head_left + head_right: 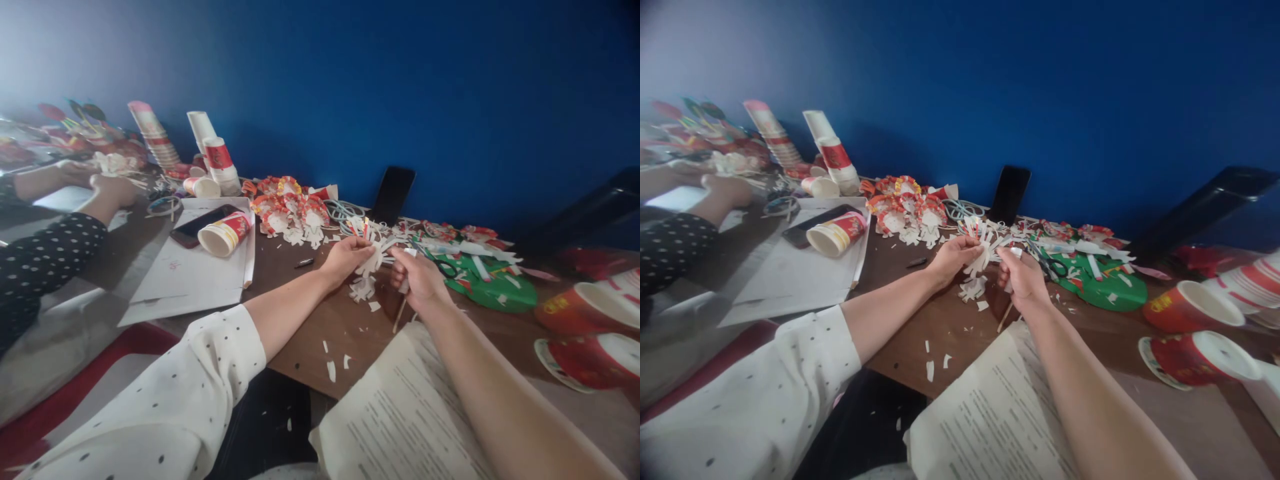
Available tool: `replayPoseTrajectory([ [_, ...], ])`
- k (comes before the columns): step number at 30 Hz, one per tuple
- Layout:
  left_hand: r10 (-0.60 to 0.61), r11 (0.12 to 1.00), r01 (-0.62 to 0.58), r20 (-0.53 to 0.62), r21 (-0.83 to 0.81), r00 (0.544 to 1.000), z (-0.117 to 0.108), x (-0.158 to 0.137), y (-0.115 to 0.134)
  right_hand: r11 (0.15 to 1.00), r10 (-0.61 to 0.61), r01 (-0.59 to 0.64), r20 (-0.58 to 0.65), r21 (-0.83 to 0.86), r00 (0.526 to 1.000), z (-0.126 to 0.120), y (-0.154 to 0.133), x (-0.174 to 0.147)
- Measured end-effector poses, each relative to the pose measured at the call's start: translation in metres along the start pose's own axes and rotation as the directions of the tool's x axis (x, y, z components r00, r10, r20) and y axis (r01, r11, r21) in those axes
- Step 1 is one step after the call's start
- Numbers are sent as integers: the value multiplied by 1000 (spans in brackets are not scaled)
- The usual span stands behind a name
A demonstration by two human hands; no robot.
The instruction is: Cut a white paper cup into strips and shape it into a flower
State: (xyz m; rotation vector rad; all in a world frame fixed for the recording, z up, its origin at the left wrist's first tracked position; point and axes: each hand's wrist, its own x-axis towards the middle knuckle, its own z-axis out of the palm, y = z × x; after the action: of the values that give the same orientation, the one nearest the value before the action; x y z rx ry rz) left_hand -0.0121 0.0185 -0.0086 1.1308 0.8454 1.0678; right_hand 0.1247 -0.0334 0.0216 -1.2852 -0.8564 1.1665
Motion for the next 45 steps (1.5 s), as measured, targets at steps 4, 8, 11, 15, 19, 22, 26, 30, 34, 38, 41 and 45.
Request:
replayPoseTrajectory([
  [4, 48, 995, -52, 49, 83, 998, 1, -2, 1, 997, -6, 9, 35, -78, 999, -1, 5, 1],
  [8, 64, 942, -54, -17, 331, 998, -2, -5, 7, 994, -52, 45, -73, -99, 996, -3, 7, 3],
  [11, 61, 833, 21, -129, 554, 990, -5, -4, 12, 999, -45, 41, -140, -33, 989, -3, 4, 3],
  [15, 58, 773, 50, -149, 633, 987, -5, 1, 12, 999, -48, 44, -183, -24, 982, -4, 1, 4],
  [19, -33, 713, 111, -125, 692, 992, -4, 11, 9, 997, 21, -29, -121, -71, 992, -9, 2, 7],
  [22, -131, 710, 207, -162, 673, 978, -5, 17, 6, 980, 138, -135, 5, -149, 990, -11, 3, 7],
  [26, -201, 818, 244, -139, 520, 970, -4, 20, 4, 946, 217, -185, 95, -267, 972, -10, 6, 3],
  [30, -207, 918, 251, -167, 307, 964, -3, 17, 6, 933, 194, -145, 121, -329, 973, -8, 10, 1],
  [34, -175, 974, 194, -149, 119, 973, -3, 14, 7, 932, 140, -100, 92, -349, 986, -7, 14, 3],
  [38, -180, 984, 178, -129, -21, 975, -4, 12, 4, 940, 109, -85, 52, -331, 993, -7, 16, 4],
  [41, -203, 978, 196, -108, -72, 973, -7, 12, 3, 946, 81, -71, 19, -316, 997, -8, 15, 5],
  [45, -186, 979, 182, -37, -87, 982, -9, 12, 2, 947, 56, -54, -1, -318, 998, -10, 16, 8],
])
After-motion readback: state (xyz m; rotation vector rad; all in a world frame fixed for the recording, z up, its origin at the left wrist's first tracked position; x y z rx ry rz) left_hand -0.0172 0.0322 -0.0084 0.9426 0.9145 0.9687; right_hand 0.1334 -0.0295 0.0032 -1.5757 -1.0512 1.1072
